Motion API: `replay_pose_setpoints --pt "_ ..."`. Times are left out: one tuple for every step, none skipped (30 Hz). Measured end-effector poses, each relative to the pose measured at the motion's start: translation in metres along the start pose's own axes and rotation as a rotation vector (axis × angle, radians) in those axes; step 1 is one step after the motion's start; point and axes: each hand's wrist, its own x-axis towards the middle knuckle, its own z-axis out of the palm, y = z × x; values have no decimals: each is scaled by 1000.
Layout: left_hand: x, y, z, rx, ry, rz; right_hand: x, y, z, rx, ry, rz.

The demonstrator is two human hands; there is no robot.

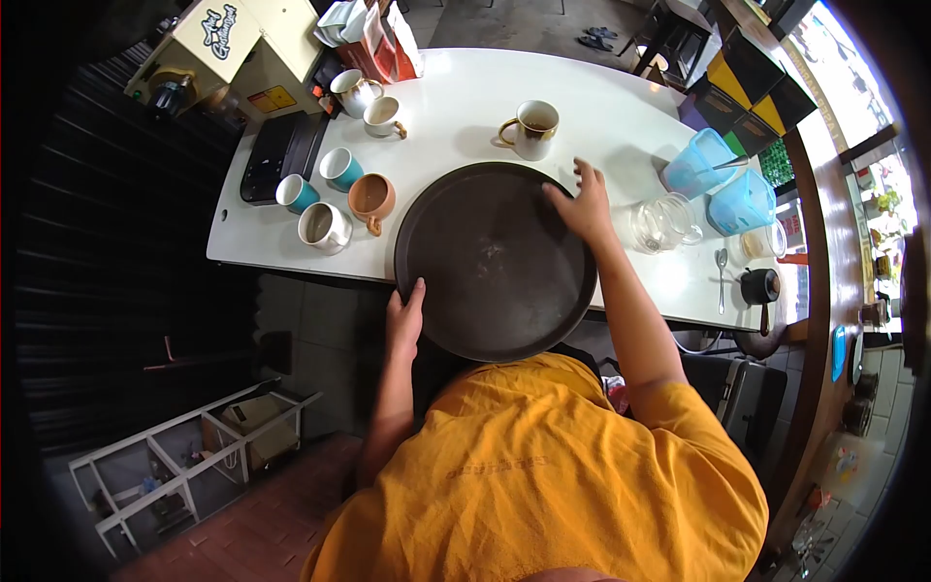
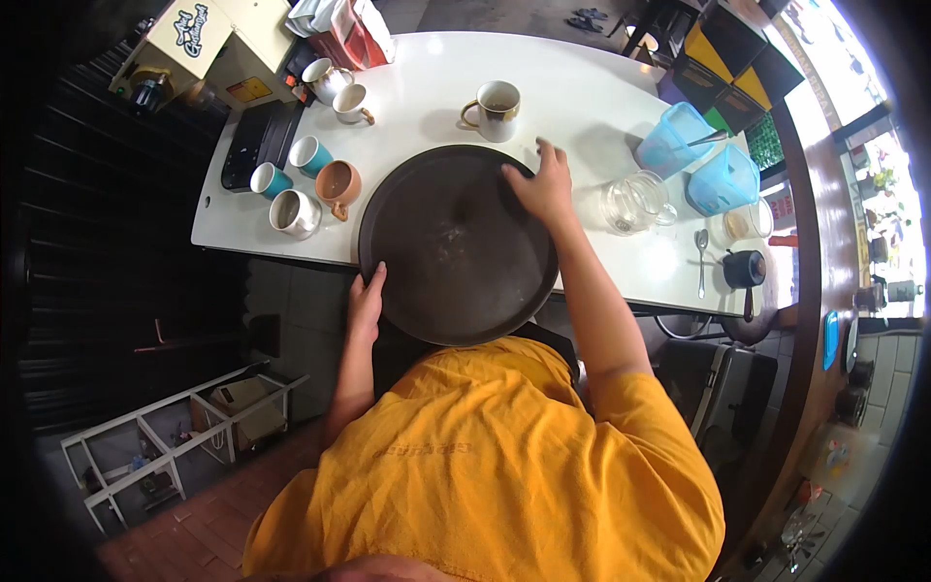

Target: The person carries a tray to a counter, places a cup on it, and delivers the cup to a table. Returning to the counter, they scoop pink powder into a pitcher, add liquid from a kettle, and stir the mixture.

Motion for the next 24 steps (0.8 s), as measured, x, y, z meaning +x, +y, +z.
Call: replay_pose_setpoints --pt "-2 0 -1 2 12 2 15 1 8 10 -5 -5" --pt "-4 0 -1 -2 15 10 31 2 14 11 -20 47" --pt "-6 -1 -2 -7 21 18 44 2 22 13 -36 98" --pt "-8 -5 -3 -6 38 17 56 5 31 23 -48 92" --pt "-10 -10 -5 -28 45 11 65 8 38 43 -26 45" --pt "-14 -13 -8 -51 53 5 73 11 45 64 -5 -1" --pt "-20 -14 -8 -50 72 2 80 12 51 76 -20 -6" --pt "-26 -14 -7 -89 81 -43 87 13 55 188 -66 -25" --pt "-31 -15 -5 -129 90 -88 89 9 57 299 -113 -44" --pt "-35 -22 -5 -188 82 -76 86 4 59 390 -53 -25" --pt "-40 -25 -5 -192 99 -79 85 1 59 396 -68 -31" --pt "-46 -26 -4 -260 96 -100 85 0 59 379 -71 19" --pt "-51 -27 -3 -329 93 -121 87 0 59 361 -74 68" --pt "-54 -30 -2 -337 110 -121 88 1 62 355 -62 55" --pt "-57 -30 0 -353 143 -128 90 0 61 359 -78 46" --pt "-61 -31 2 -367 174 -138 90 0 60 346 -63 26" --pt "-64 -32 4 -374 187 -140 90 -1 59 333 -45 7" --pt "-67 -25 6 -420 178 -143 88 -7 54 335 -34 5" --pt "-70 -22 8 -465 167 -148 86 -14 46 335 -45 3" --pt "-70 -23 10 -468 175 -154 85 -21 39 358 -67 -6" --pt "-68 -24 10 -462 171 -139 82 -28 30 382 -87 -11" --pt "-68 -24 11 -453 166 -125 80 -34 22 365 -102 -53" --pt "-67 -23 13 -450 167 -131 77 -37 18 365 -106 -47" --pt "-66 -19 15 -442 164 -119 73 -39 14 374 -144 -91"
